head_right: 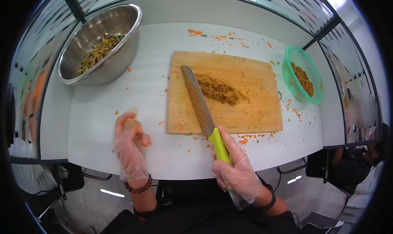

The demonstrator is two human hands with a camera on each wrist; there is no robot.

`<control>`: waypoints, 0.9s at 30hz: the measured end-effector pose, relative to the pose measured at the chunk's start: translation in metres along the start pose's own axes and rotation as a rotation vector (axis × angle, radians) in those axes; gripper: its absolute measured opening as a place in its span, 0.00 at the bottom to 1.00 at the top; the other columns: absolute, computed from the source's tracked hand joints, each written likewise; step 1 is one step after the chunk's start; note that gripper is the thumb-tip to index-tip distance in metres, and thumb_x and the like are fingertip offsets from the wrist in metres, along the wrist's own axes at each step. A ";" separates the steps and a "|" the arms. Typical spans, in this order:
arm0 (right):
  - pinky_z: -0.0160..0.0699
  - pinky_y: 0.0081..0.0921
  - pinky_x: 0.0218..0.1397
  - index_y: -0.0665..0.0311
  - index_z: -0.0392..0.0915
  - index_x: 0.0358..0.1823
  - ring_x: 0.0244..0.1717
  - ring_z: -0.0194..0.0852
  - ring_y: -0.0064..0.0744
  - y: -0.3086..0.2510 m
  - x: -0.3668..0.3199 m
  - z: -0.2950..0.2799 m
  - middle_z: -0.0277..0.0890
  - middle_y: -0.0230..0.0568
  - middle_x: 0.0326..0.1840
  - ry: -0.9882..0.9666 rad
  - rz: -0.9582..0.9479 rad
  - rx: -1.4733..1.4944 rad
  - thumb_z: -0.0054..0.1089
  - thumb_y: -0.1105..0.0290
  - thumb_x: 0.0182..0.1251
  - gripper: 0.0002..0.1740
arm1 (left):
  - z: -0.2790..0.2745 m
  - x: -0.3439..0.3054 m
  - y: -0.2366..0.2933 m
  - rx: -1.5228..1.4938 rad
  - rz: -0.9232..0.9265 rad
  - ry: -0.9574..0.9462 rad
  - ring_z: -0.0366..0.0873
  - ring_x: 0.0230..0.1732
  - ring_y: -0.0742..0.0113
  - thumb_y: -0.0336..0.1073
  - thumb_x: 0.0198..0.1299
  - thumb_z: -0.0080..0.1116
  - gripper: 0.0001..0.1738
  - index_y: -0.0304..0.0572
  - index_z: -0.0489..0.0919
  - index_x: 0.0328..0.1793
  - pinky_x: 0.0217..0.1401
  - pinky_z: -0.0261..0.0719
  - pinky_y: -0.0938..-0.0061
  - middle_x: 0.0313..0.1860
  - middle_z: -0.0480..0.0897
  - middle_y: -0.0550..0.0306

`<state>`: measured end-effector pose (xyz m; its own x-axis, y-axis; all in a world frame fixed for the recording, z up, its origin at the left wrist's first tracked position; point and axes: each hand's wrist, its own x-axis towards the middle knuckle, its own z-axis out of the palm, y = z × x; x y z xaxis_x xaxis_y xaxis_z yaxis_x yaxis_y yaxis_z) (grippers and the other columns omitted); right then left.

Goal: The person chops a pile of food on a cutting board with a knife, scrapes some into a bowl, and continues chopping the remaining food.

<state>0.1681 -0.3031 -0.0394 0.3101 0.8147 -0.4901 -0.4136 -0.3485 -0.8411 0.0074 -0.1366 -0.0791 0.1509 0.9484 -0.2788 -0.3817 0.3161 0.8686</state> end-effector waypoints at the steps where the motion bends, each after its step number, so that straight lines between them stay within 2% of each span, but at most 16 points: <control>1: 0.74 0.16 0.21 0.48 0.43 0.86 0.23 0.64 0.18 0.002 0.002 0.006 0.64 0.36 0.49 0.000 -0.001 0.061 0.49 0.86 0.64 0.50 | 0.000 0.000 0.000 0.000 0.002 0.003 0.66 0.20 0.75 0.30 0.71 0.48 0.13 0.39 0.76 0.59 0.28 0.69 0.76 0.28 0.72 0.62; 4: 0.70 0.15 0.19 0.47 0.40 0.86 0.23 0.62 0.17 0.004 0.005 0.019 0.64 0.35 0.47 0.019 0.005 0.226 0.50 0.86 0.64 0.52 | 0.001 0.000 0.000 0.018 0.004 0.010 0.65 0.19 0.74 0.27 0.67 0.48 0.16 0.37 0.76 0.60 0.28 0.70 0.76 0.28 0.72 0.61; 10: 0.68 0.11 0.30 0.50 0.38 0.86 0.29 0.60 0.14 0.003 0.000 0.019 0.65 0.30 0.46 0.088 -0.043 0.106 0.47 0.87 0.66 0.50 | -0.001 -0.001 0.000 0.013 0.006 -0.008 0.66 0.21 0.76 0.28 0.67 0.47 0.18 0.36 0.75 0.62 0.30 0.72 0.76 0.29 0.73 0.61; 13: 0.68 0.11 0.36 0.52 0.38 0.86 0.33 0.59 0.13 0.016 0.001 0.014 0.65 0.29 0.47 0.015 -0.090 0.002 0.47 0.87 0.67 0.49 | 0.001 -0.004 0.001 0.034 0.020 0.008 0.66 0.22 0.76 0.29 0.67 0.48 0.18 0.36 0.75 0.62 0.31 0.72 0.76 0.30 0.73 0.62; 14: 0.67 0.12 0.37 0.52 0.39 0.86 0.35 0.59 0.13 0.017 0.004 0.013 0.65 0.29 0.47 -0.005 -0.121 -0.124 0.47 0.87 0.67 0.49 | 0.001 -0.003 0.000 0.027 0.023 0.000 0.66 0.22 0.76 0.30 0.68 0.48 0.18 0.37 0.75 0.62 0.31 0.72 0.76 0.30 0.73 0.62; 17: 0.68 0.12 0.38 0.53 0.42 0.86 0.36 0.61 0.14 0.013 0.006 0.019 0.65 0.29 0.46 0.035 -0.116 0.016 0.46 0.87 0.67 0.48 | -0.004 -0.002 -0.003 0.020 0.033 -0.012 0.66 0.22 0.77 0.31 0.70 0.49 0.17 0.37 0.76 0.62 0.31 0.72 0.77 0.30 0.73 0.62; 20: 0.70 0.12 0.33 0.52 0.44 0.86 0.32 0.64 0.14 0.007 0.002 0.010 0.65 0.30 0.47 0.139 -0.189 -0.046 0.46 0.88 0.65 0.48 | -0.002 -0.002 -0.004 0.025 0.051 -0.006 0.66 0.22 0.78 0.33 0.73 0.50 0.15 0.37 0.77 0.61 0.30 0.71 0.79 0.30 0.73 0.63; 23: 0.69 0.12 0.22 0.52 0.45 0.86 0.24 0.65 0.14 -0.006 -0.007 -0.003 0.66 0.32 0.46 0.312 -0.272 0.046 0.46 0.89 0.62 0.50 | -0.002 -0.002 -0.005 0.038 0.066 -0.001 0.66 0.22 0.78 0.35 0.73 0.51 0.15 0.38 0.77 0.61 0.30 0.71 0.79 0.30 0.73 0.63; 24: 0.65 0.12 0.14 0.51 0.47 0.85 0.18 0.63 0.14 -0.002 -0.003 -0.011 0.66 0.34 0.48 0.387 -0.355 0.033 0.45 0.90 0.59 0.51 | -0.004 -0.001 -0.006 0.028 0.073 -0.022 0.66 0.22 0.78 0.35 0.73 0.52 0.14 0.39 0.77 0.60 0.30 0.70 0.79 0.30 0.73 0.64; 27: 0.65 0.11 0.14 0.52 0.49 0.85 0.18 0.62 0.14 -0.001 -0.005 -0.028 0.65 0.35 0.49 0.588 -0.434 0.031 0.44 0.90 0.58 0.51 | 0.002 -0.003 -0.002 0.003 0.057 0.016 0.65 0.22 0.76 0.27 0.67 0.49 0.16 0.34 0.76 0.60 0.30 0.71 0.77 0.27 0.72 0.61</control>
<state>0.1908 -0.3196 -0.0428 0.8564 0.4898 -0.1630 -0.1702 -0.0302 -0.9849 0.0095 -0.1398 -0.0790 0.1141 0.9652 -0.2352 -0.3869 0.2613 0.8843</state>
